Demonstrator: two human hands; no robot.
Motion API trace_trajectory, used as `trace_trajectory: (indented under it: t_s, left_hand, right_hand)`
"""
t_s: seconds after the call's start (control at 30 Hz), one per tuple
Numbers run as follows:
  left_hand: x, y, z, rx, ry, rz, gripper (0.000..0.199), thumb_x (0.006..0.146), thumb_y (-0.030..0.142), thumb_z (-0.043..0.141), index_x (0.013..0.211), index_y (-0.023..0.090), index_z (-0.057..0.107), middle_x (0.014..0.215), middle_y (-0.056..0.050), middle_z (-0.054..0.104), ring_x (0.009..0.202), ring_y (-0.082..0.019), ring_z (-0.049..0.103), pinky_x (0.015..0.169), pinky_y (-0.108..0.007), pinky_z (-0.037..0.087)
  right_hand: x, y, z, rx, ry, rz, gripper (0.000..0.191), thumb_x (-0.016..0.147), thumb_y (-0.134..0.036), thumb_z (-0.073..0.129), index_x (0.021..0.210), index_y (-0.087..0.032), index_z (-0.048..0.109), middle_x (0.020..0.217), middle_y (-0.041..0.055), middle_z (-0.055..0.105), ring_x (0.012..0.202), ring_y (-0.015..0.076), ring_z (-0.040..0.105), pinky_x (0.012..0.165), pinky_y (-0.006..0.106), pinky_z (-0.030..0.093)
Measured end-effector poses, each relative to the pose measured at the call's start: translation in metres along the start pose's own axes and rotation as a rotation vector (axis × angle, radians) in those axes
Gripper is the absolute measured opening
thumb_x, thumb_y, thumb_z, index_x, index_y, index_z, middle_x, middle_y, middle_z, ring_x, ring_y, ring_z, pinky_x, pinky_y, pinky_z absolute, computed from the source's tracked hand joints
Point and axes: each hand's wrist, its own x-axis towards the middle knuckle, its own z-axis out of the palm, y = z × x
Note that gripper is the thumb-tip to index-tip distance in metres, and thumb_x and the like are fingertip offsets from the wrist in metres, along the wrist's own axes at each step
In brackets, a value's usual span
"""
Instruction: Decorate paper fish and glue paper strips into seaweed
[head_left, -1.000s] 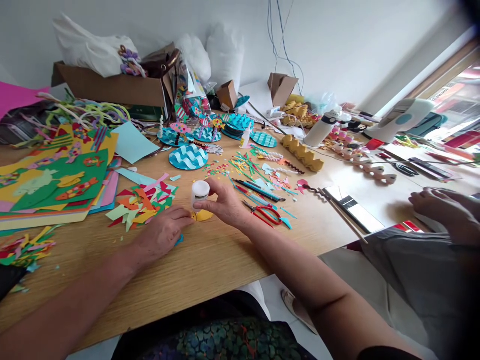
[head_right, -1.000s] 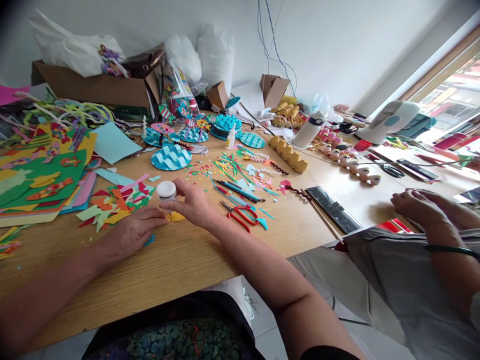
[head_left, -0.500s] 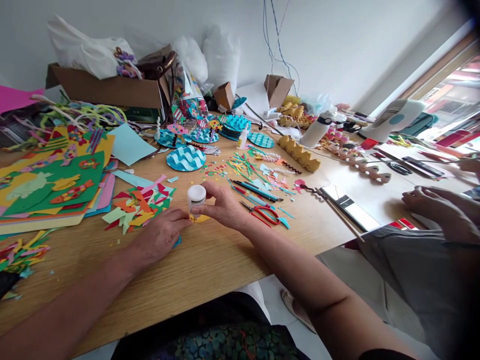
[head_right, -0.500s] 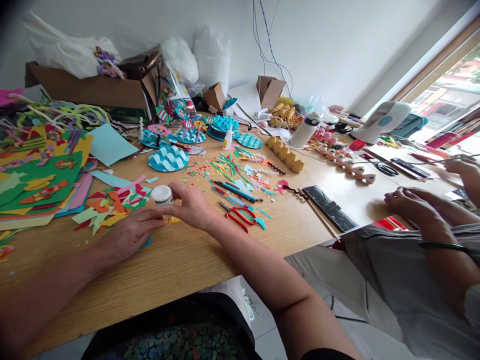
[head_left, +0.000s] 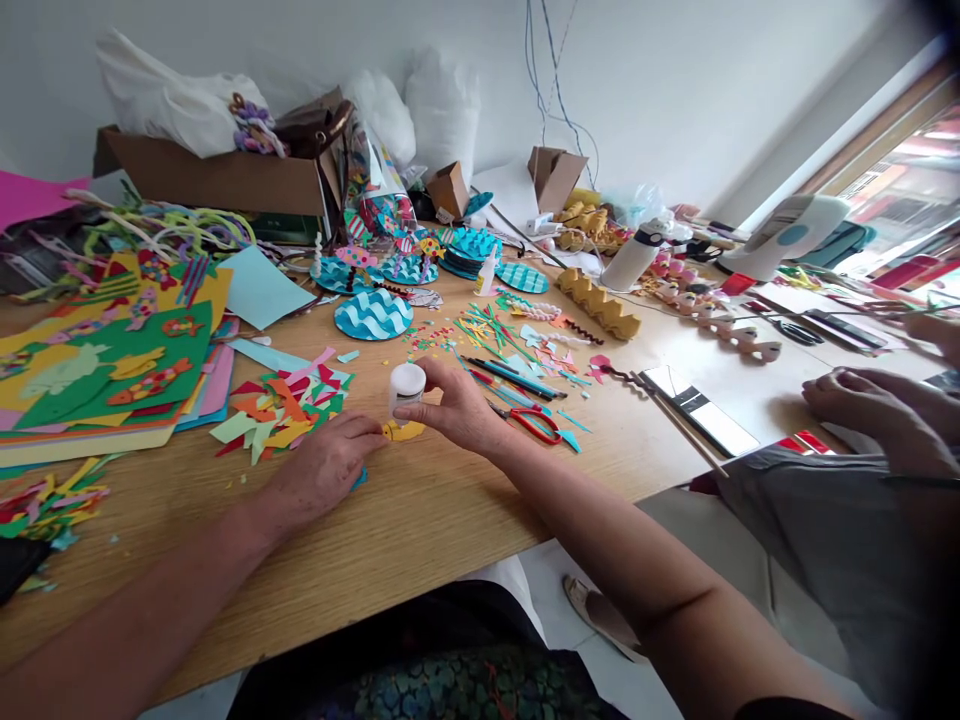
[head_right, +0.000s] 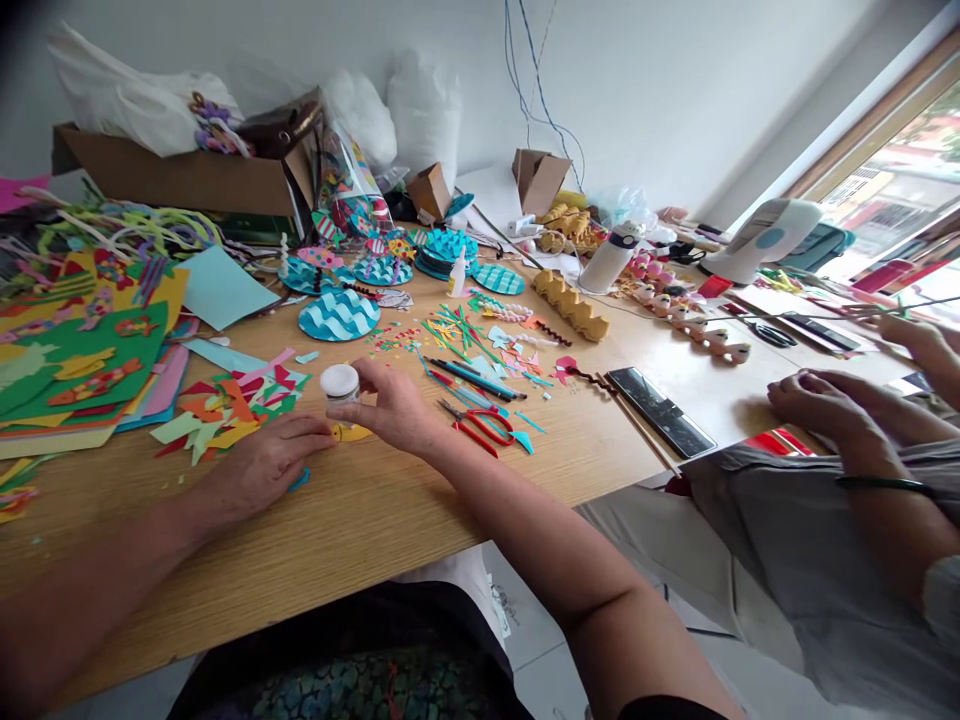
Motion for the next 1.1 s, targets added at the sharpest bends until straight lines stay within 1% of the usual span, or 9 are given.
trace_trajectory:
  t_s: [0.07,0.2,0.33,0.4,0.53,0.67,0.77,0.93,1.1]
  left_hand:
    - [-0.0005,-0.0010,0.0012,-0.005,0.003,-0.004,0.037,0.072,0.002,0.036,0.095,0.015,0.062,0.097,-0.008,0.062,0.097,-0.020,0.054,0.084,-0.036,0.048]
    - [-0.0013,-0.0014,0.0029,-0.002,0.011,-0.012,0.036,0.073,0.004,0.036,0.095,0.015,0.062,0.099,-0.008,0.061,0.096,-0.020,0.054,0.085,-0.037,0.048]
    - [-0.0007,0.0014,0.0017,0.020,0.005,-0.010,0.040,0.074,0.001,0.033,0.101,0.012,0.060,0.100,-0.010,0.060,0.096,-0.021,0.054,0.084,-0.037,0.047]
    - [0.0000,0.0029,0.0008,0.019,-0.003,-0.014,0.041,0.074,0.001,0.033,0.101,0.013,0.060,0.100,-0.010,0.060,0.096,-0.021,0.054,0.084,-0.037,0.047]
    - [0.0009,0.0039,0.0006,0.023,-0.010,-0.014,0.038,0.074,0.004,0.034,0.099,0.014,0.062,0.098,-0.009,0.061,0.095,-0.021,0.054,0.082,-0.037,0.048]
    - [0.0010,0.0032,0.0018,0.042,0.000,-0.011,0.040,0.073,0.003,0.033,0.096,0.017,0.063,0.095,-0.007,0.062,0.093,-0.021,0.054,0.081,-0.036,0.048]
    - [0.0013,0.0032,0.0018,0.049,0.006,0.004,0.040,0.073,0.003,0.032,0.095,0.017,0.063,0.094,-0.007,0.062,0.093,-0.020,0.055,0.081,-0.036,0.048]
    - [0.0018,0.0043,0.0006,0.054,0.020,0.026,0.039,0.074,0.004,0.032,0.094,0.013,0.063,0.094,-0.010,0.062,0.093,-0.022,0.055,0.080,-0.038,0.049]
    - [0.0015,0.0039,0.0012,0.063,0.012,0.007,0.039,0.074,0.005,0.032,0.095,0.016,0.063,0.096,-0.008,0.062,0.094,-0.021,0.055,0.082,-0.037,0.048]
  right_hand:
    - [-0.0006,-0.0006,-0.0003,-0.020,0.017,0.005,0.021,0.071,-0.032,0.063,0.077,-0.017,0.050,0.073,-0.0020,0.052,0.069,0.0101,0.047,0.063,0.023,0.038]
    - [-0.0007,-0.0024,-0.0020,-0.044,-0.028,0.010,0.021,0.072,-0.033,0.063,0.078,-0.017,0.051,0.073,-0.0021,0.053,0.069,0.0104,0.047,0.064,0.023,0.038]
    - [0.0013,-0.0018,-0.0013,-0.047,0.021,0.003,0.023,0.070,-0.032,0.065,0.080,-0.016,0.051,0.074,-0.0019,0.052,0.069,0.0101,0.047,0.063,0.023,0.037]
    - [0.0020,-0.0013,0.0002,-0.048,0.025,0.012,0.025,0.069,-0.033,0.066,0.079,-0.016,0.051,0.074,-0.0021,0.051,0.068,0.0100,0.046,0.063,0.023,0.036]
    - [0.0006,-0.0012,-0.0001,-0.046,-0.008,0.040,0.025,0.069,-0.033,0.066,0.078,-0.017,0.050,0.073,-0.0027,0.052,0.069,0.0103,0.046,0.064,0.023,0.036]
    - [-0.0013,0.0004,-0.0031,-0.047,0.020,0.034,0.024,0.069,-0.033,0.065,0.081,-0.017,0.050,0.075,-0.0022,0.052,0.070,0.0105,0.047,0.065,0.023,0.037]
    - [-0.0009,0.0024,-0.0023,-0.042,0.017,0.032,0.024,0.071,-0.034,0.064,0.080,-0.018,0.050,0.076,-0.0021,0.053,0.071,0.0109,0.047,0.066,0.024,0.038]
    - [0.0010,0.0032,-0.0001,-0.061,0.021,0.033,0.022,0.071,-0.035,0.062,0.078,-0.017,0.051,0.073,-0.0024,0.052,0.070,0.0111,0.046,0.066,0.024,0.037]
    - [0.0024,0.0020,0.0006,-0.080,0.024,0.015,0.021,0.072,-0.035,0.061,0.077,-0.017,0.051,0.072,-0.0024,0.051,0.068,0.0107,0.045,0.063,0.024,0.036]
